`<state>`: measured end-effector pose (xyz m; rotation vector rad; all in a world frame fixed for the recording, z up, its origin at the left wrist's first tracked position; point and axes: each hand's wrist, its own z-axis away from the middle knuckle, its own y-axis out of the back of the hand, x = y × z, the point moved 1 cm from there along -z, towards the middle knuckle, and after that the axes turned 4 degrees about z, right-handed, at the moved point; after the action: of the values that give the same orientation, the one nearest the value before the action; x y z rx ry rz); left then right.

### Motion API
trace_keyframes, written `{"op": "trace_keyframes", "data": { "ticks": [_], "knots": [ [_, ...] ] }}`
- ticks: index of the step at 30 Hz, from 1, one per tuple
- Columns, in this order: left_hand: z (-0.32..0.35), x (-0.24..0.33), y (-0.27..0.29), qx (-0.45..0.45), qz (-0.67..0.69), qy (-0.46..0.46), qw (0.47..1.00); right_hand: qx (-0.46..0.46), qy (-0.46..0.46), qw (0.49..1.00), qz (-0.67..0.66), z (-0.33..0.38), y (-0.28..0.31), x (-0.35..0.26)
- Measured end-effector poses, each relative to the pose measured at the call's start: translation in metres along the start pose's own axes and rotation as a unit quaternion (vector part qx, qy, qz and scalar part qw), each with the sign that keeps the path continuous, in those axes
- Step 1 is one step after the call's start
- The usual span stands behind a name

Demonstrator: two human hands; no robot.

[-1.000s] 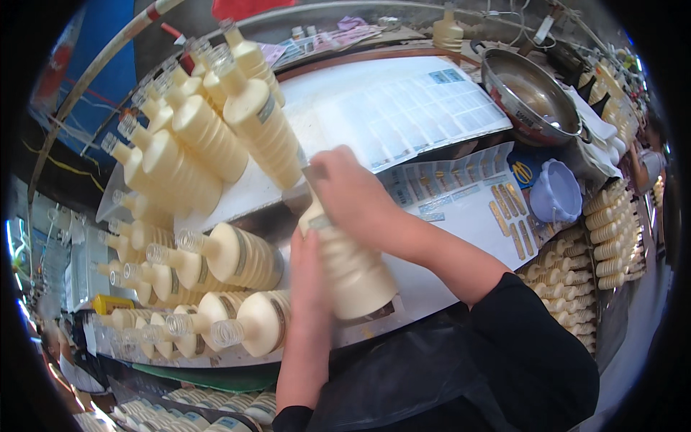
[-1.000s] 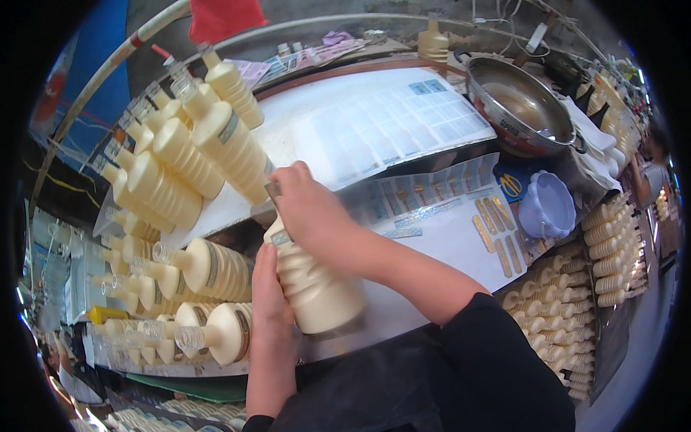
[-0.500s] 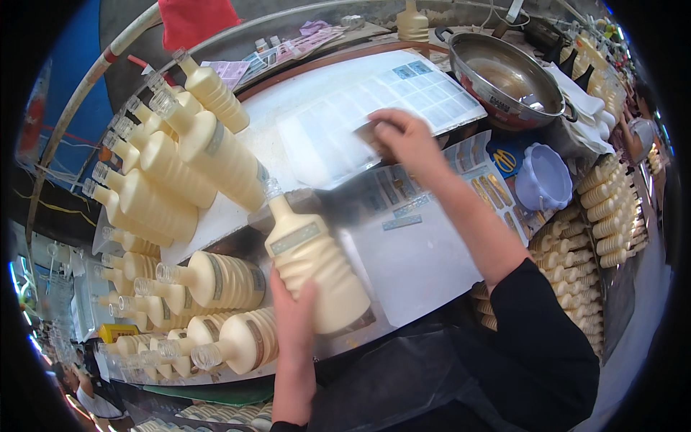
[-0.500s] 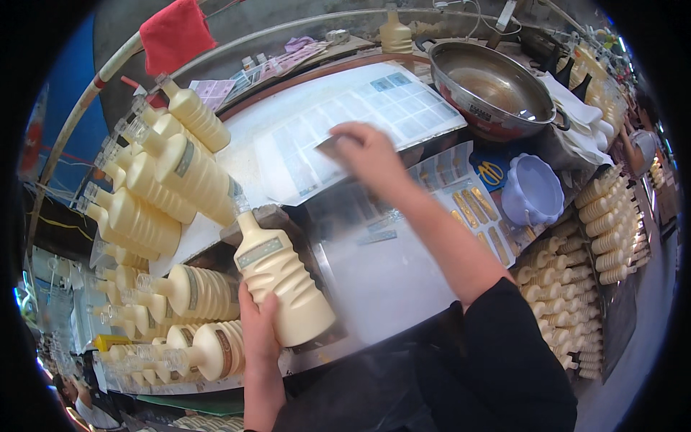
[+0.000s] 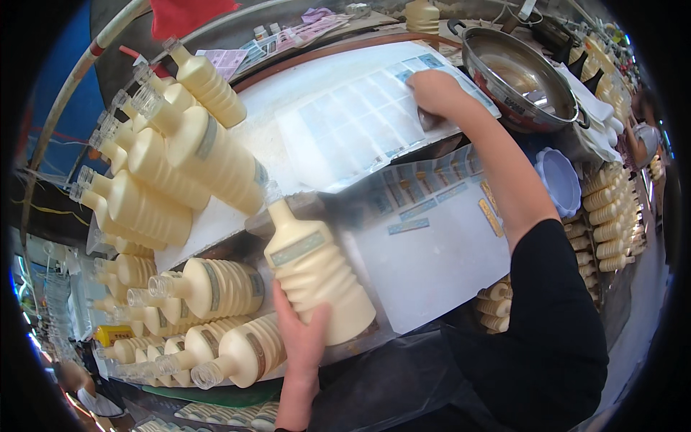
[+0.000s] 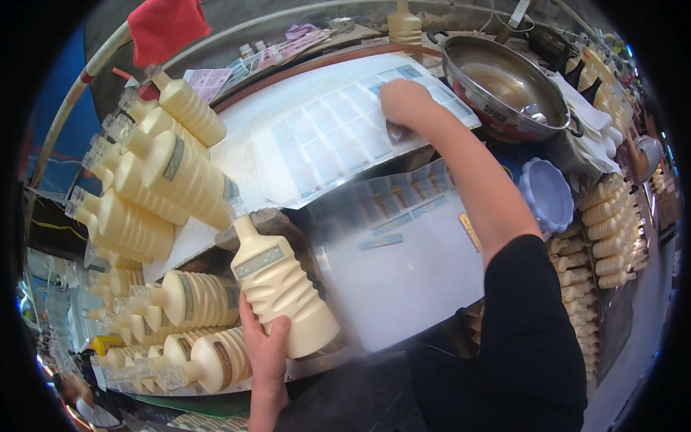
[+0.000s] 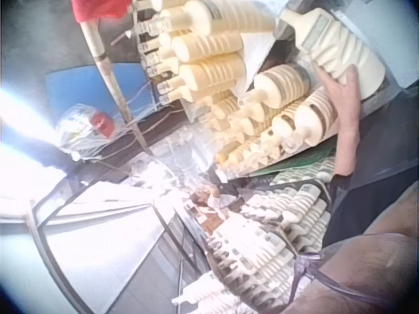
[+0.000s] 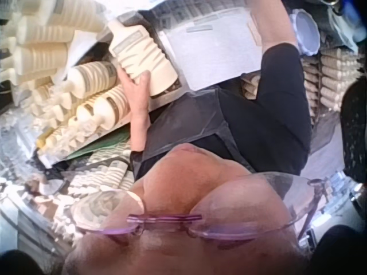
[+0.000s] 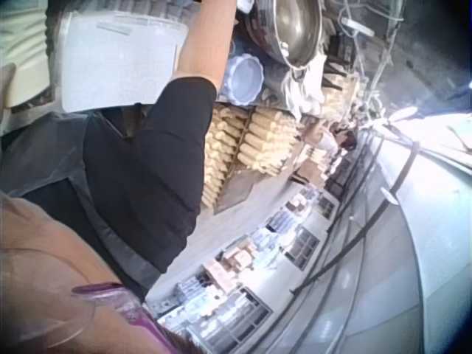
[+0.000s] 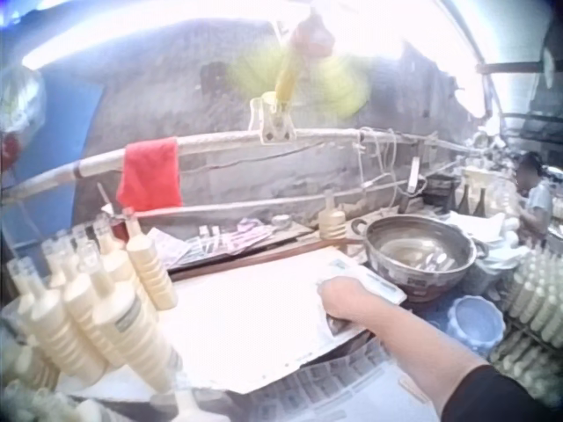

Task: The person repeatedly picks up cream-colored plastic bottles, applies rectangular labels to their bodies, and smooths them into place. The person handles bottles one at a time, rotating them to align and press the labels, then sets them aside on a nearby surface.

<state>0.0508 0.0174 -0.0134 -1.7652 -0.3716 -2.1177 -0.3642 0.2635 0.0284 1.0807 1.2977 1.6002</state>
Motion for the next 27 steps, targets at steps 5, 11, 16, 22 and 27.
{"op": "trace_keyframes", "data": {
  "ticks": [5,11,16,22,27],
  "knots": [
    [0.002,-0.004,0.002,0.005,-0.008,-0.011,1.0,0.123,0.114,0.983,-0.075,0.118,-0.008,-0.032],
    [0.004,-0.007,0.0,0.018,0.014,-0.033,0.999,0.425,0.214,0.873,-0.111,0.144,-0.048,-0.023],
    [0.025,-0.023,0.004,-0.011,0.039,-0.079,0.996,0.158,0.087,0.856,-0.484,0.196,-0.038,-0.068],
    [0.033,-0.03,0.011,-0.017,0.11,-0.081,0.99,0.306,0.471,0.777,-0.284,0.295,-0.015,-0.163],
    [0.031,-0.022,0.011,-0.017,0.192,-0.065,0.979,0.369,0.499,0.757,-0.205,0.312,-0.038,-0.178]
  ]
}}
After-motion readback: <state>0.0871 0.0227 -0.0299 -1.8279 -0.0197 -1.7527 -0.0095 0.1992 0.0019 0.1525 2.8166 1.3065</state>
